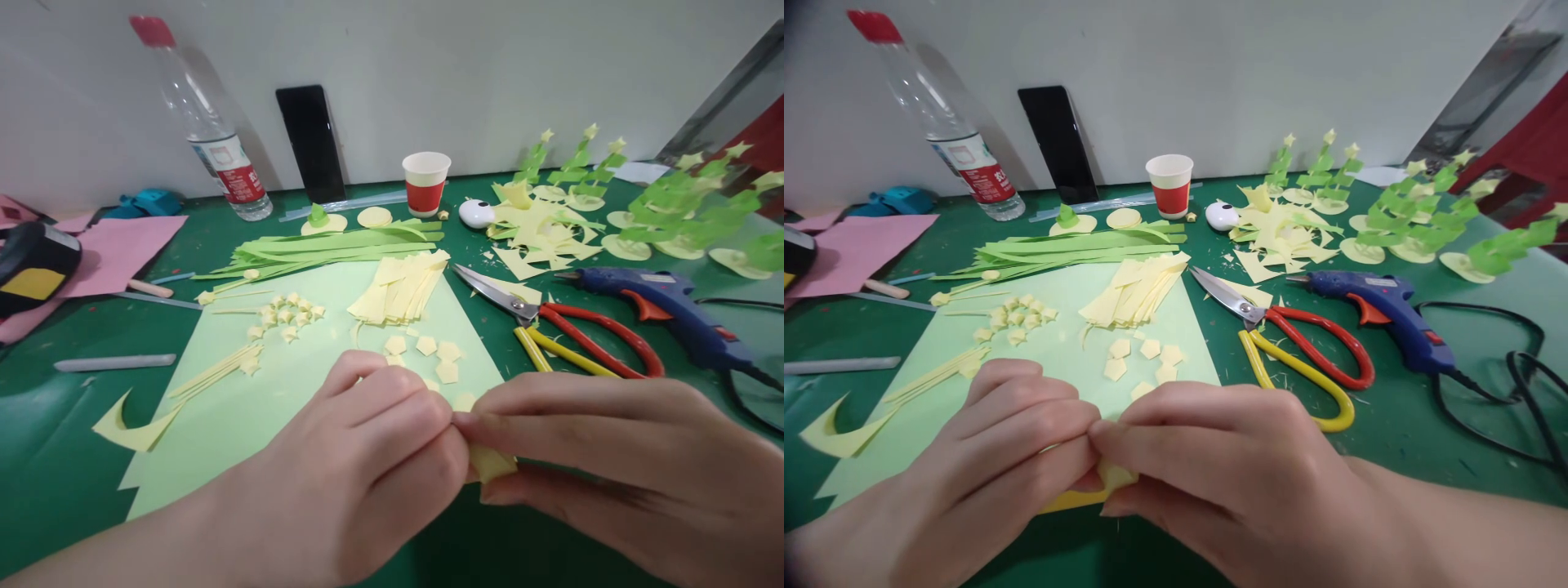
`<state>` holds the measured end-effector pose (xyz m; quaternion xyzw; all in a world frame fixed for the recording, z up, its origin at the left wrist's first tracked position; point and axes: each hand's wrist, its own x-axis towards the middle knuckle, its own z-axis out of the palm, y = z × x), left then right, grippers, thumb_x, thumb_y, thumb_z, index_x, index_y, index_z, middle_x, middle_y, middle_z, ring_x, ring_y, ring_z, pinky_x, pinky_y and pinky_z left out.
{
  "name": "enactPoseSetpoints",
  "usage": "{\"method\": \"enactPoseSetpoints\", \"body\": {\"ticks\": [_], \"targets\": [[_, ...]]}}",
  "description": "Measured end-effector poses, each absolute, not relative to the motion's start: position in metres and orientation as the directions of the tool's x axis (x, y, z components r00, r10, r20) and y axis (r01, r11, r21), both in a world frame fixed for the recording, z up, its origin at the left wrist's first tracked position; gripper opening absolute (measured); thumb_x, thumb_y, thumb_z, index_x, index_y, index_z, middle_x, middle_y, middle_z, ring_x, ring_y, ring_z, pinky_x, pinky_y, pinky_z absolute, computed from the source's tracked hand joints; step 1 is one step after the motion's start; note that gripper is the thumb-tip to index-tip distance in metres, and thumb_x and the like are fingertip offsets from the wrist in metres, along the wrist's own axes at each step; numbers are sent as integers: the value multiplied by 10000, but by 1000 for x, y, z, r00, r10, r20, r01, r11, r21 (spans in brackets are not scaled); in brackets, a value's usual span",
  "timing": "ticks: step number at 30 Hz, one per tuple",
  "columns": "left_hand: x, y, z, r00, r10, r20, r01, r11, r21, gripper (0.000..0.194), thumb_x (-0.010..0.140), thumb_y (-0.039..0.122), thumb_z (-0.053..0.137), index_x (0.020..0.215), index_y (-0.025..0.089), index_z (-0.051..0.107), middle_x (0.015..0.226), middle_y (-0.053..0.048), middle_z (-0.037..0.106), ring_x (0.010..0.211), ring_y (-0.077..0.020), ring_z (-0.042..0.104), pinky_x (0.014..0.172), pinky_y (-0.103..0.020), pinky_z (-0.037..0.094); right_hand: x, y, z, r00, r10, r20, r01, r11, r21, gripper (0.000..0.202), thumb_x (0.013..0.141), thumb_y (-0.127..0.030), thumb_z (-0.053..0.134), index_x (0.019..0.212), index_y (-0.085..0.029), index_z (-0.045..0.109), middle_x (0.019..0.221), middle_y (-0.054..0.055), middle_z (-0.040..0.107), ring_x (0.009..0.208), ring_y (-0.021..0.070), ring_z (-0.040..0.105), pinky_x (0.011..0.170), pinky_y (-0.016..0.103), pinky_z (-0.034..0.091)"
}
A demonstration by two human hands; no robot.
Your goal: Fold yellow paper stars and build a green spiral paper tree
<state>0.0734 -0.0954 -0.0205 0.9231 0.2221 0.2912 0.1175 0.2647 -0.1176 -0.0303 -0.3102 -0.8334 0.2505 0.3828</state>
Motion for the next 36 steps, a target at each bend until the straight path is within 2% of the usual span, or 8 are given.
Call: {"method": "enactPoseSetpoints", "body": {"ticks": [5, 8, 12, 16, 21, 24, 30, 36], "targets": [[73, -96, -19, 739, 491, 460, 362, -866, 344, 296, 942, 138, 319, 717, 166, 509, 694, 50, 562, 655, -59, 493, 713, -190, 370, 265, -117, -29, -462, 740, 490, 311, 652, -692, 128, 862, -217, 521, 886, -191, 643, 821, 3, 668, 654, 74, 638, 650, 60, 521], [72, -96, -21, 743, 481, 465, 346, -872, 348, 275, 932, 120, 338, 720, 163, 507, 697, 45, 553, 661, -64, 485, 723, -195, 364, 264, -115, -23, -501, 695, 516, 328, 704, -629, 87, 823, -163, 572, 861, -149, 649, 811, 13, 678, 664, 74, 644, 663, 45, 513], [71, -97, -23, 762, 420, 493, 341, -908, 245, 240, 889, 80, 376, 708, 157, 514, 648, 25, 544, 629, -96, 466, 672, -244, 366, 262, -114, -22, -566, 677, 471, 376, 720, -583, 68, 790, -143, 610, 843, -156, 652, 801, 2, 685, 657, 84, 652, 634, 64, 527], [71, -104, -21, 767, 462, 445, 431, -885, 177, 240, 822, 47, 380, 667, 154, 529, 611, 2, 542, 571, -117, 428, 608, -280, 369, 263, -114, -23, -568, 724, 393, 361, 648, -671, 86, 793, -156, 607, 869, -149, 644, 781, 2, 673, 661, 78, 637, 619, 74, 520], [69, -101, -21, 756, 459, 466, 371, -888, 272, 223, 832, 58, 383, 674, 152, 510, 622, 5, 532, 585, -116, 419, 609, -282, 340, 267, -106, -13, -638, 702, 317, 161, 524, -837, 163, 769, -26, 577, 918, -71, 623, 763, 30, 665, 649, 70, 605, 602, 95, 497], [69, -95, -21, 729, 447, 518, 335, -893, 299, 210, 875, 73, 395, 730, 151, 526, 679, 21, 560, 626, -102, 444, 648, -273, 327, 272, -101, -12, -649, 687, 325, 88, 493, -866, 218, 782, -17, 571, 988, -78, 603, 777, 21, 669, 663, 63, 611, 599, 115, 495], [71, -93, -14, 706, 502, 499, 401, -865, 302, 157, 907, 154, 433, 778, 159, 524, 709, 30, 581, 636, -99, 466, 633, -258, 347, 273, -98, -13, -631, 695, 345, 139, 538, -831, 244, 702, -31, 667, 936, -81, 619, 784, 7, 675, 648, 54, 622, 613, 84, 512], [73, -95, -16, 721, 480, 500, 414, -877, 244, 161, 904, 152, 430, 771, 160, 520, 703, 33, 591, 637, -100, 485, 640, -262, 341, 269, -104, -12, -508, 788, 347, 269, 529, -805, 83, 703, -87, 676, 762, -123, 630, 696, -12, 664, 531, 46, 598, 520, 53, 506]]}}
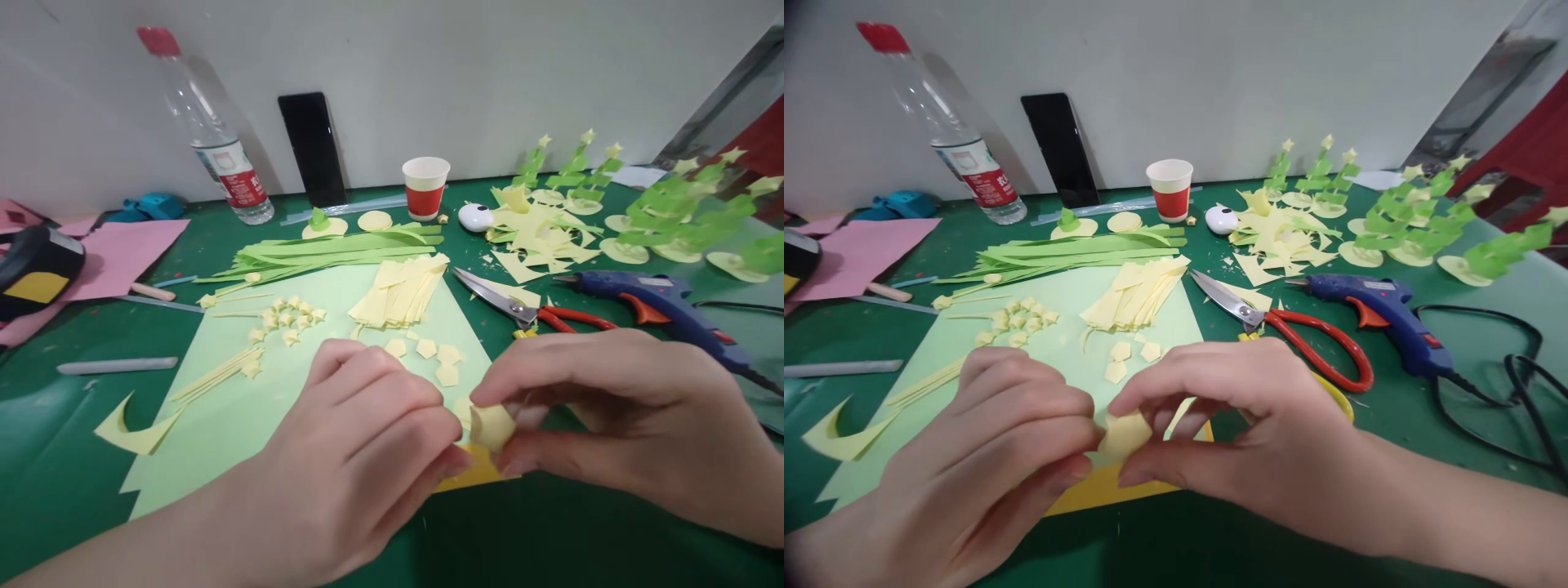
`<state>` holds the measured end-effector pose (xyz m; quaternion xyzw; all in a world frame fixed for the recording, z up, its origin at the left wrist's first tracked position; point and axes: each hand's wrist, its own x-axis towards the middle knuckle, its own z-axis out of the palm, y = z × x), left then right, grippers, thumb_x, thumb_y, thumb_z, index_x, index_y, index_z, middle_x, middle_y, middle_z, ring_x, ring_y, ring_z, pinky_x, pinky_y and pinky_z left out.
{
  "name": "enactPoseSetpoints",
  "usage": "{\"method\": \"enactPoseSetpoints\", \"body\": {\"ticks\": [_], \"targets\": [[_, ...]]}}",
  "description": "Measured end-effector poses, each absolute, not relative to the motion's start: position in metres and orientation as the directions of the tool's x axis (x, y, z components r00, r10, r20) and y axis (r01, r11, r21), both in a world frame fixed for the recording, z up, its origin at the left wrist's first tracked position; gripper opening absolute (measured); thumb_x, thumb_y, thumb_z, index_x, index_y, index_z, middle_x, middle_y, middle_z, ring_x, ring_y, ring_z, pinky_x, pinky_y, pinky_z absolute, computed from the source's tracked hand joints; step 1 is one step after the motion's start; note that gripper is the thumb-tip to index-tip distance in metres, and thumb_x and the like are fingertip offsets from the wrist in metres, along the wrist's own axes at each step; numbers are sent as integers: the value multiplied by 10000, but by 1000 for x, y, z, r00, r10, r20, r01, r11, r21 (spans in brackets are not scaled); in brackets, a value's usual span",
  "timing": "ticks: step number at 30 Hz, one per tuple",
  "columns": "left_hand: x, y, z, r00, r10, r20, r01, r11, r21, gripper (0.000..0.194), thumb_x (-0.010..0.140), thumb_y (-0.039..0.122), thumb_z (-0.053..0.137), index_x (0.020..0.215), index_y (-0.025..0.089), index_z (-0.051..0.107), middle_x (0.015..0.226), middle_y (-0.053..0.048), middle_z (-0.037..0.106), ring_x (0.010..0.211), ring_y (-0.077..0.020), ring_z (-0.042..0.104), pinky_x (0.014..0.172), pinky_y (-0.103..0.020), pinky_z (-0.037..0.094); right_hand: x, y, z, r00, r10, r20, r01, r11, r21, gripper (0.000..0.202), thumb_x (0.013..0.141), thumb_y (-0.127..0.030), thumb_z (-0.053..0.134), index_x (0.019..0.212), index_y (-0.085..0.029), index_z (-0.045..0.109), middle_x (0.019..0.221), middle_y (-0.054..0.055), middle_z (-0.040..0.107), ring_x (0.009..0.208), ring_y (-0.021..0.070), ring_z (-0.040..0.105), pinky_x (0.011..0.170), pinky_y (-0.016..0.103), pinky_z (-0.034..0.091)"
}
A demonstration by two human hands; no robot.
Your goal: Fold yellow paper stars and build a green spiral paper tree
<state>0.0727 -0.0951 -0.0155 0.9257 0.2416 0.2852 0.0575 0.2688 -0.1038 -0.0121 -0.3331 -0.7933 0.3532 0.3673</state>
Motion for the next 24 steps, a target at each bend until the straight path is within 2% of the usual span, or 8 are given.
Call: {"method": "enactPoseSetpoints", "body": {"ticks": [3, 6, 12, 15, 20, 22, 24], "targets": [[74, -96, -18, 723, 454, 521, 427, -886, 179, 204, 928, 208, 394, 765, 164, 510, 715, 38, 599, 659, -98, 488, 658, -265, 322, 267, -105, -12, -509, 767, 391, 273, 575, -771, 99, 691, -111, 695, 760, -124, 626, 685, -10, 659, 540, 46, 597, 541, 52, 506], [74, -96, -18, 732, 472, 492, 446, -877, 179, 220, 939, 184, 363, 765, 168, 497, 727, 49, 597, 651, -90, 471, 671, -259, 312, 266, -104, -10, -526, 746, 408, 259, 598, -758, 127, 665, -97, 715, 763, -97, 634, 676, 2, 658, 552, 45, 601, 570, 44, 495], [74, -97, -18, 756, 439, 484, 435, -891, 129, 255, 935, 172, 366, 724, 160, 508, 675, 40, 578, 615, -100, 452, 655, -270, 303, 265, -109, -10, -567, 767, 301, 305, 535, -788, 69, 715, -124, 679, 728, -111, 613, 664, 1, 650, 559, 63, 620, 526, 73, 492], [74, -98, -17, 777, 434, 457, 415, -898, 148, 351, 945, 143, 326, 652, 162, 518, 608, 57, 544, 573, -81, 438, 648, -259, 297, 268, -110, -12, -604, 753, 262, 315, 528, -789, 65, 733, -141, 668, 730, -118, 606, 668, 1, 649, 558, 62, 613, 527, 82, 489], [73, -97, -17, 802, 387, 456, 328, -922, 205, 486, 970, 136, 200, 622, 169, 539, 602, 53, 550, 575, -77, 452, 645, -268, 308, 269, -110, -13, -630, 714, 305, 308, 591, -746, 91, 716, -135, 687, 755, -98, 614, 686, 16, 650, 560, 51, 592, 545, 71, 470], [73, -96, -20, 794, 304, 526, 268, -952, 147, 478, 961, 114, 199, 642, 169, 551, 602, 35, 545, 589, -96, 449, 625, -288, 311, 267, -112, -15, -624, 696, 356, 273, 620, -735, 79, 736, -151, 672, 753, -104, 611, 697, 14, 651, 572, 42, 595, 561, 56, 464], [74, -97, -23, 768, 229, 598, 243, -968, 58, 409, 930, 87, 282, 642, 163, 562, 598, 18, 532, 589, -115, 429, 594, -304, 313, 265, -113, -18, -605, 688, 401, 250, 642, -725, 77, 748, -165, 661, 761, -114, 605, 716, 11, 654, 581, 37, 601, 581, 47, 465]]}}
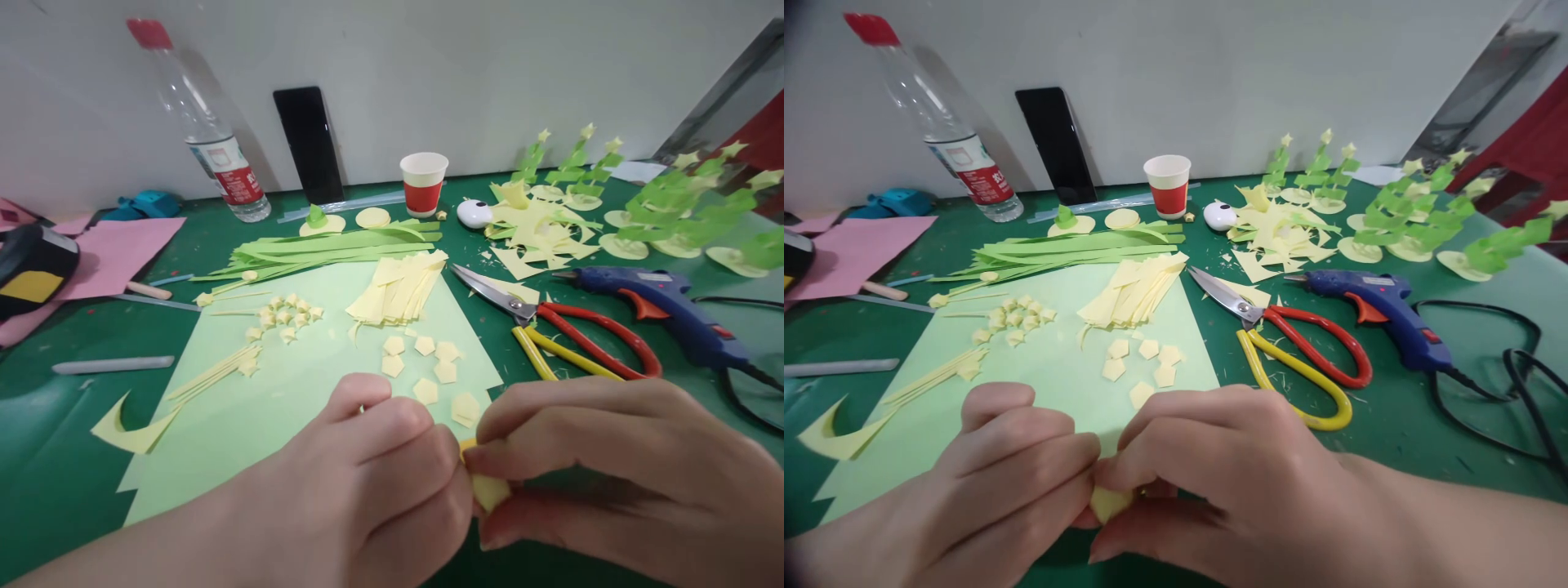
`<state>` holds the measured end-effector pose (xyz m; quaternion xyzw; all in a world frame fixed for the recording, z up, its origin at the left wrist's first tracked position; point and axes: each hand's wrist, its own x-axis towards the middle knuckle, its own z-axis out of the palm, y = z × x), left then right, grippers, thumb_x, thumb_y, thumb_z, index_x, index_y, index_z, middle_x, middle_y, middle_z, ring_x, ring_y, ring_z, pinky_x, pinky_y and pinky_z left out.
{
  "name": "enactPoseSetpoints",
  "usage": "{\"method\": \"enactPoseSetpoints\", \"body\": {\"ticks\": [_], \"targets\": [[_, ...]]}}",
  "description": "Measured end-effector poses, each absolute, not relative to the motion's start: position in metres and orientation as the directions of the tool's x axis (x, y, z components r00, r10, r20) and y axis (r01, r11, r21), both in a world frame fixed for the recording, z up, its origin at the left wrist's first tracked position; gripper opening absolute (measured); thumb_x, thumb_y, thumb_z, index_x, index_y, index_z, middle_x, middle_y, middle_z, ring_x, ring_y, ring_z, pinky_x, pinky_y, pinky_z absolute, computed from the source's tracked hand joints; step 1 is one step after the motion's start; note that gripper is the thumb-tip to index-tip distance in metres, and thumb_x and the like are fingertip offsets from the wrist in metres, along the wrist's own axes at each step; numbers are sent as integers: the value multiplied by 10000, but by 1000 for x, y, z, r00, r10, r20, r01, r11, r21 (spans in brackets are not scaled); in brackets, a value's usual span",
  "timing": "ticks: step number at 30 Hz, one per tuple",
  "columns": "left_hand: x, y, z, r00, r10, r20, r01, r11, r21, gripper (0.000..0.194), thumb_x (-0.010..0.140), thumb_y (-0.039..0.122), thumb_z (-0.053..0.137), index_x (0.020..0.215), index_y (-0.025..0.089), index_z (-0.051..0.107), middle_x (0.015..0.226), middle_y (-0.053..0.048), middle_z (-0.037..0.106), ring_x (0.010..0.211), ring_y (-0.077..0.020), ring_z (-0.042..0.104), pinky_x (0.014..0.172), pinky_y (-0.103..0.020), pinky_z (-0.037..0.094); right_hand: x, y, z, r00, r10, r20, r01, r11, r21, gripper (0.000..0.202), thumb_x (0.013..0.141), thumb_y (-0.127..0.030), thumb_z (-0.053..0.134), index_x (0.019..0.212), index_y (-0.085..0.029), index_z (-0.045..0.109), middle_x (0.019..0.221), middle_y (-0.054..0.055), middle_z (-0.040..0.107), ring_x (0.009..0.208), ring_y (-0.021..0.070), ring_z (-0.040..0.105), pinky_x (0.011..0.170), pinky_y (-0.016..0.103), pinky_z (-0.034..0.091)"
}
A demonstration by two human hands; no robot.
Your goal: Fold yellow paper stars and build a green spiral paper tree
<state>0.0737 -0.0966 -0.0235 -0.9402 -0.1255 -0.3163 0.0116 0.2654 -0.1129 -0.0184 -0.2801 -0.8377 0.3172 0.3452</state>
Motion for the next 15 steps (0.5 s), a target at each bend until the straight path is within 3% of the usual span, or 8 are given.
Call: {"method": "enactPoseSetpoints", "body": {"ticks": [3, 9, 12, 15], "targets": [[75, -98, -28, 733, 226, 641, 266, -963, 36, 356, 885, 63, 358, 603, 147, 558, 599, -1, 525, 570, -124, 406, 566, -314, 322, 265, -114, -20, -586, 703, 402, 260, 633, -729, 101, 725, -156, 683, 777, -117, 605, 736, 11, 659, 590, 45, 614, 591, 55, 478], [73, -97, -17, 787, 339, 516, 249, -939, 237, 422, 959, 141, 243, 653, 170, 533, 598, 37, 561, 573, -89, 465, 640, -276, 340, 272, -110, -10, -672, 676, 303, 139, 516, -845, 135, 738, -145, 661, 865, -110, 635, 736, 19, 659, 621, 68, 612, 585, 81, 495], [72, -94, -11, 775, 404, 486, 323, -914, 246, 400, 963, 178, 282, 634, 195, 508, 615, 67, 578, 591, -77, 477, 677, -255, 325, 274, -106, -7, -667, 697, 263, 88, 425, -901, 164, 758, -104, 632, 922, -94, 638, 757, 25, 662, 641, 67, 612, 613, 96, 502], [71, -93, -11, 760, 455, 464, 381, -891, 248, 331, 949, 202, 345, 669, 195, 520, 636, 67, 581, 608, -80, 482, 675, -247, 330, 273, -101, -9, -646, 708, 287, 96, 448, -889, 252, 717, -87, 673, 965, -69, 640, 717, 23, 662, 612, 68, 607, 584, 97, 497]]}}
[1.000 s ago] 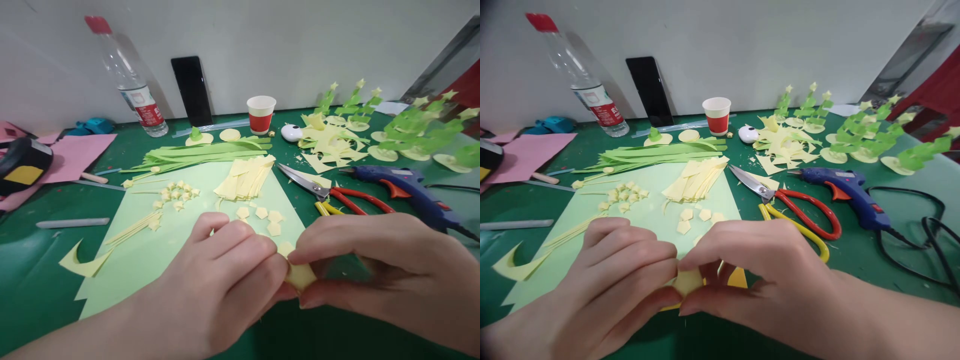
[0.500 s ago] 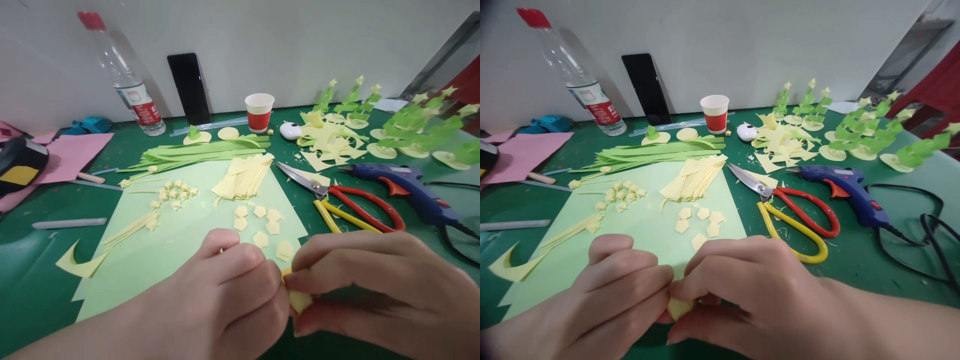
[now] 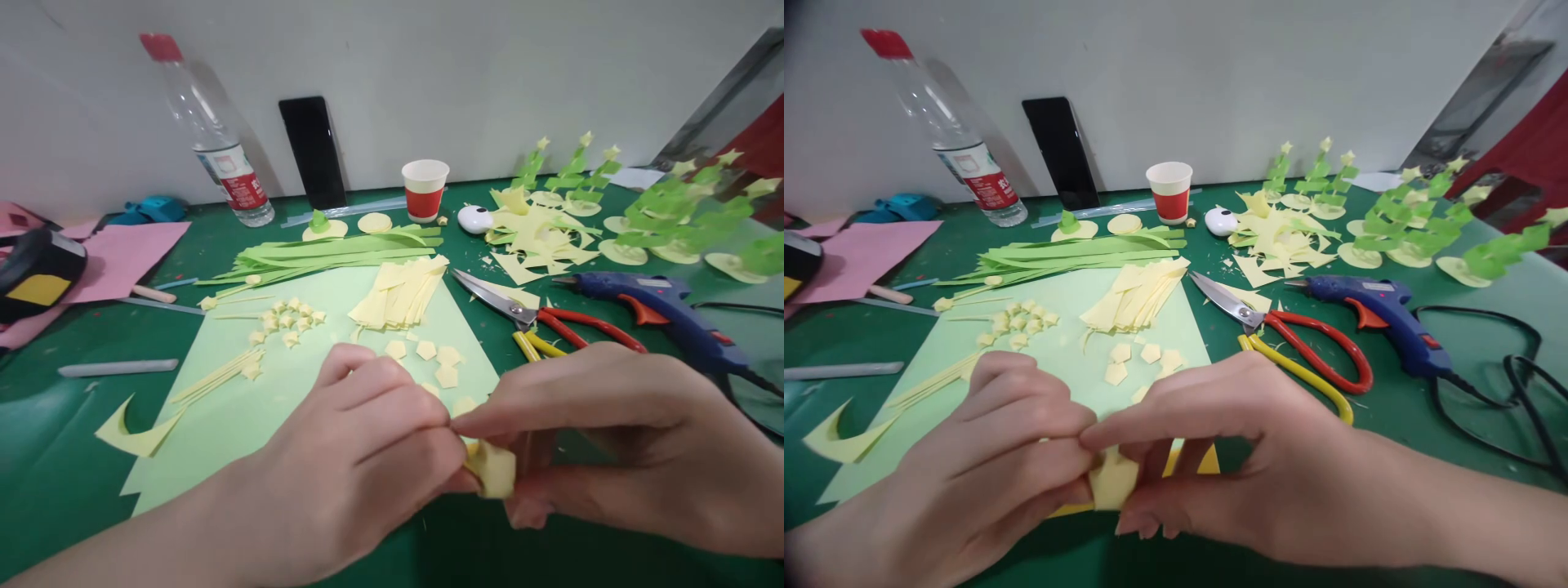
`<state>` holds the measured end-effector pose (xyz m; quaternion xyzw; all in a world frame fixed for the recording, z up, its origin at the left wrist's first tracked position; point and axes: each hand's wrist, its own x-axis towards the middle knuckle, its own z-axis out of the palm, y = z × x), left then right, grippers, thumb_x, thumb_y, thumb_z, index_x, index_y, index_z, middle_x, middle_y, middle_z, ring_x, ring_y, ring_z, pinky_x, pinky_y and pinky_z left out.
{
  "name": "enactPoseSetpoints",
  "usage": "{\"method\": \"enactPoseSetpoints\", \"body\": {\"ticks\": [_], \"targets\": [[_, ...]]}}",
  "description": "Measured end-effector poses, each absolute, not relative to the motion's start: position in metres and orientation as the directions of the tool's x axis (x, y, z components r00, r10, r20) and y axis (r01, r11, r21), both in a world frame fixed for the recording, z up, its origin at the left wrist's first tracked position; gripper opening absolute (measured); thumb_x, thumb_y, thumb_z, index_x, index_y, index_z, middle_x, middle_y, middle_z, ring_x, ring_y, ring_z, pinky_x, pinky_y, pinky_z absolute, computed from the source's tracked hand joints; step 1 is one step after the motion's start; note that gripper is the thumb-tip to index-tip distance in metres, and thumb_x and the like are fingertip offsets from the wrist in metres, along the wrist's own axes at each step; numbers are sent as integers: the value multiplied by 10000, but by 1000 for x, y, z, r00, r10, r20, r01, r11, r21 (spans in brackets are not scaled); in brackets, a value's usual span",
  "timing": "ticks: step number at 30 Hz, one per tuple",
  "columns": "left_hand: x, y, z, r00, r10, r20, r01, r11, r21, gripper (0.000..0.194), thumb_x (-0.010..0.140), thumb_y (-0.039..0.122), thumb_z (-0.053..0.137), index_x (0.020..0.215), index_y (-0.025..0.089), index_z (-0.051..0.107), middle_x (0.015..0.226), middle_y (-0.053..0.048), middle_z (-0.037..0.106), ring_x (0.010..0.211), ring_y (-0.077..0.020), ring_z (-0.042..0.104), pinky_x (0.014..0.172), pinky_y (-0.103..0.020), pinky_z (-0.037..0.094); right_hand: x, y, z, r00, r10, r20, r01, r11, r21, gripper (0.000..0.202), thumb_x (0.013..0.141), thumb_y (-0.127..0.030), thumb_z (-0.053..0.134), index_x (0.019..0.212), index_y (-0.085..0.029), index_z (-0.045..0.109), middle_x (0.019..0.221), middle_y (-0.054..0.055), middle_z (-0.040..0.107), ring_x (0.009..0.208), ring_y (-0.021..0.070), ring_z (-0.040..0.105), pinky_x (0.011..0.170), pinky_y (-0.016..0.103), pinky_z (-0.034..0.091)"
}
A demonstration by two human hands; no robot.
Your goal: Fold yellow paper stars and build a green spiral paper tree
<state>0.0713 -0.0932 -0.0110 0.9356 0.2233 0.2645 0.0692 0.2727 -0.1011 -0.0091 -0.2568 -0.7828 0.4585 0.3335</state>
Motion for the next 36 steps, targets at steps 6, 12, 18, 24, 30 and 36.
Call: {"method": "enactPoseSetpoints", "body": {"ticks": [6, 12, 18, 24, 30, 36], "targets": [[71, -94, -13, 721, 450, 527, 402, -891, 211, 195, 922, 189, 401, 780, 160, 532, 709, 26, 608, 656, -106, 502, 657, -259, 355, 271, -99, -12, -537, 788, 299, 226, 477, -849, 90, 692, -164, 705, 770, -124, 684, 666, 4, 670, 529, 67, 603, 508, 78, 505], [71, -95, -16, 734, 453, 507, 428, -887, 172, 241, 943, 258, 366, 775, 177, 520, 705, 43, 606, 673, -99, 503, 681, -244, 333, 269, -100, -14, -544, 767, 341, 243, 533, -811, 133, 681, -185, 719, 805, -147, 693, 664, -2, 674, 549, 82, 620, 531, 114, 527], [73, -97, -18, 729, 480, 488, 417, -877, 238, 252, 927, 150, 385, 717, 176, 522, 706, 62, 616, 634, -84, 491, 685, -245, 325, 266, -101, -17, -549, 787, 282, 171, 437, -883, 156, 703, -163, 702, 857, -162, 677, 684, 7, 679, 598, 104, 642, 565, 153, 540], [71, -98, -18, 772, 371, 516, 311, -929, 202, 274, 901, 81, 386, 704, 161, 557, 651, 41, 607, 584, -83, 484, 655, -246, 349, 264, -110, -16, -547, 795, 262, 177, 416, -892, 91, 673, -156, 722, 715, -100, 664, 627, 11, 664, 556, 77, 625, 540, 73, 508], [72, -105, -21, 725, 450, 521, 369, -893, 258, 317, 908, 135, 350, 656, 150, 542, 589, 10, 569, 542, -103, 436, 600, -275, 365, 263, -112, -20, -555, 791, 259, 158, 406, -900, 134, 707, -158, 698, 786, -59, 654, 657, 41, 662, 573, 79, 620, 568, 86, 508], [73, -95, -15, 721, 471, 508, 355, -881, 313, 238, 909, 165, 434, 697, 169, 541, 659, 55, 605, 607, -75, 476, 638, -251, 353, 270, -103, -18, -632, 756, 173, 44, 258, -965, 108, 788, -128, 603, 892, -114, 630, 693, 36, 663, 592, 90, 630, 533, 139, 524]]}}
